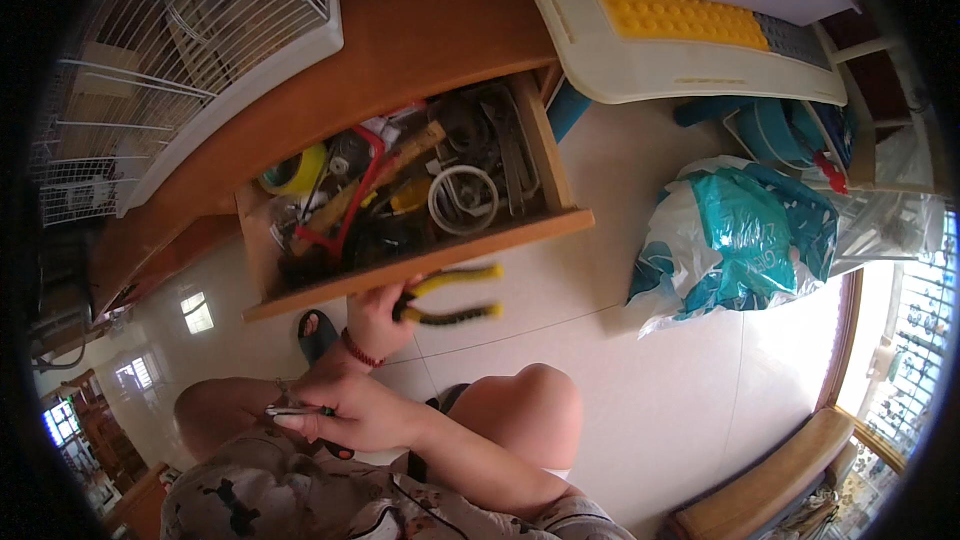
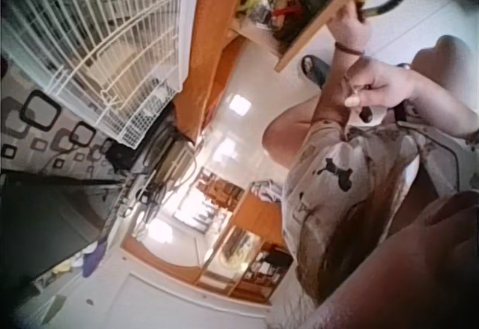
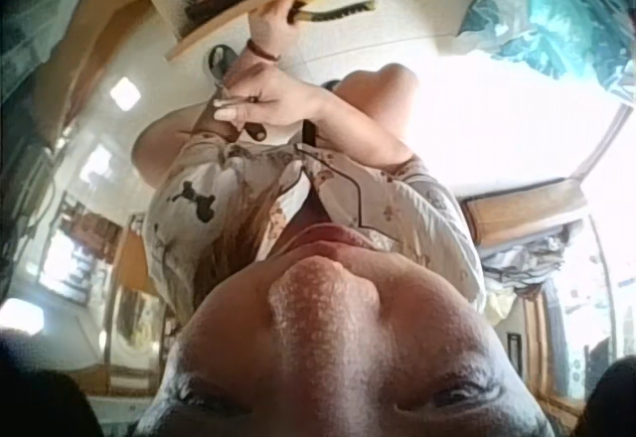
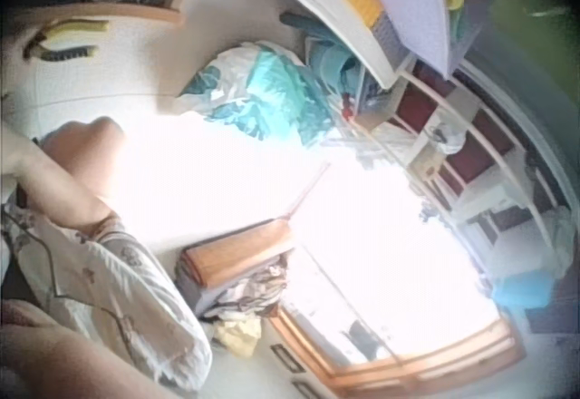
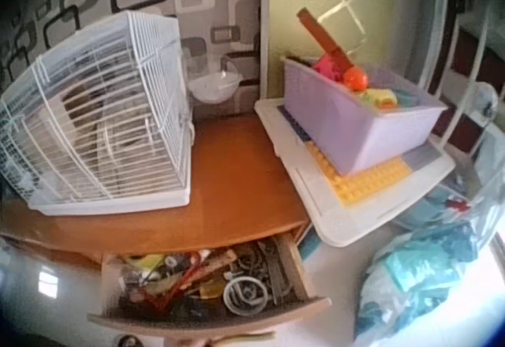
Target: The person uses a screwdriver to tighten a hinge inside a bathroom cabinet, walks to a different room to retrieve pliers from a drawer, and then returns to the cabinet to continue tightening the hinge.
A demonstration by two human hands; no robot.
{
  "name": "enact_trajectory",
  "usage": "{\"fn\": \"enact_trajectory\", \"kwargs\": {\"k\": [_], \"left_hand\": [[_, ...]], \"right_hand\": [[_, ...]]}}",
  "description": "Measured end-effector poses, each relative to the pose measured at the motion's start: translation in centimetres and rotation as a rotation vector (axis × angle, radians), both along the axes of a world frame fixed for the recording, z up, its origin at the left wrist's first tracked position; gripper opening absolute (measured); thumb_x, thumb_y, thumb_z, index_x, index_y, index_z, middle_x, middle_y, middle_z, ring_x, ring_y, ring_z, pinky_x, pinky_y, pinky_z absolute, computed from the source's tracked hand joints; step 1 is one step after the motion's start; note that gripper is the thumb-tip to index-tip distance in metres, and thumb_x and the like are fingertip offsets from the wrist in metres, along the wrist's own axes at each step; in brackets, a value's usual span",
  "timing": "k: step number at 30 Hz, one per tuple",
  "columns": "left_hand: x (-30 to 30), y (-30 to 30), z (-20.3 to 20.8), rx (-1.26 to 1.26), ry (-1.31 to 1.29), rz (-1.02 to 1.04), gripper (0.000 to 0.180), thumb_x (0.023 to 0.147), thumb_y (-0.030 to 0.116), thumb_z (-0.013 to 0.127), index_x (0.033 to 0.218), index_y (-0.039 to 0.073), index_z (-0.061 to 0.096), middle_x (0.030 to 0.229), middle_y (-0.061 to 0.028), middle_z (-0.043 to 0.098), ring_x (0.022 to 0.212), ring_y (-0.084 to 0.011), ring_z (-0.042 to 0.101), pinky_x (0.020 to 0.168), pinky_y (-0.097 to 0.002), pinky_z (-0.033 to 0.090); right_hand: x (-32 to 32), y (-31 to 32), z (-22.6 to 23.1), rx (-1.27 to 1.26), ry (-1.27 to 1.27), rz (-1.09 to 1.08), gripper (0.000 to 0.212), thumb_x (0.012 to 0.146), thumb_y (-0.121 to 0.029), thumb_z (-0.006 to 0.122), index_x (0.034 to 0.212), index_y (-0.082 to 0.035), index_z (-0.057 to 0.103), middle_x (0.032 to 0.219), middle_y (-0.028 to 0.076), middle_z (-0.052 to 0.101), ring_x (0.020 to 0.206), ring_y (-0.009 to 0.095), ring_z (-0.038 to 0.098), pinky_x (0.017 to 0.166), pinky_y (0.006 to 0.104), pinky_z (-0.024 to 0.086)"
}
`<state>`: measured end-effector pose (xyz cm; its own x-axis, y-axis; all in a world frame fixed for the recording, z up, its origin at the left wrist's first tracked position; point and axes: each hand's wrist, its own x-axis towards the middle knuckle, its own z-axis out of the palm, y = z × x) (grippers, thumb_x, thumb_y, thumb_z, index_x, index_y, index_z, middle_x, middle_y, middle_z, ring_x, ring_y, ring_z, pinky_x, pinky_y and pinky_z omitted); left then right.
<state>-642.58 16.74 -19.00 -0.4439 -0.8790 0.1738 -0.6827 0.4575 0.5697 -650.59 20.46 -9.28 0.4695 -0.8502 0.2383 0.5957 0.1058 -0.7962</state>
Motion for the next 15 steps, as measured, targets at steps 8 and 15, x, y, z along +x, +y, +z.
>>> {"fn": "enact_trajectory", "kwargs": {"k": [8, 15], "left_hand": [[1.0, -10.6, -0.9, -0.158, 0.042, -0.035, 0.032, 0.060, 0.007, 0.060, 0.091, 0.010, 0.060, 0.081, -0.0075, 0.062, 0.077, -0.0250, 0.059, 0.066, -0.0340, 0.047], [1.5, -15.7, -1.3, -0.150, -0.021, -0.169, 0.032, 0.060, 0.007, 0.060, 0.091, 0.009, 0.059, 0.088, -0.0074, 0.061, 0.078, -0.0255, 0.058, 0.066, -0.0358, 0.047]], "right_hand": [[0.1, -0.8, -0.4, 0.012, 0.061, -0.052, 0.031, 0.087, -0.018, 0.049, 0.062, 0.000, 0.051, 0.056, 0.006, 0.052, 0.051, 0.015, 0.051, 0.048, 0.0264, 0.038], [0.6, -0.5, -0.4, 0.265, 0.151, -0.033, 0.031, 0.089, -0.021, 0.045, 0.065, -0.003, 0.052, 0.057, 0.001, 0.052, 0.053, 0.007, 0.048, 0.049, 0.0233, 0.039]]}}
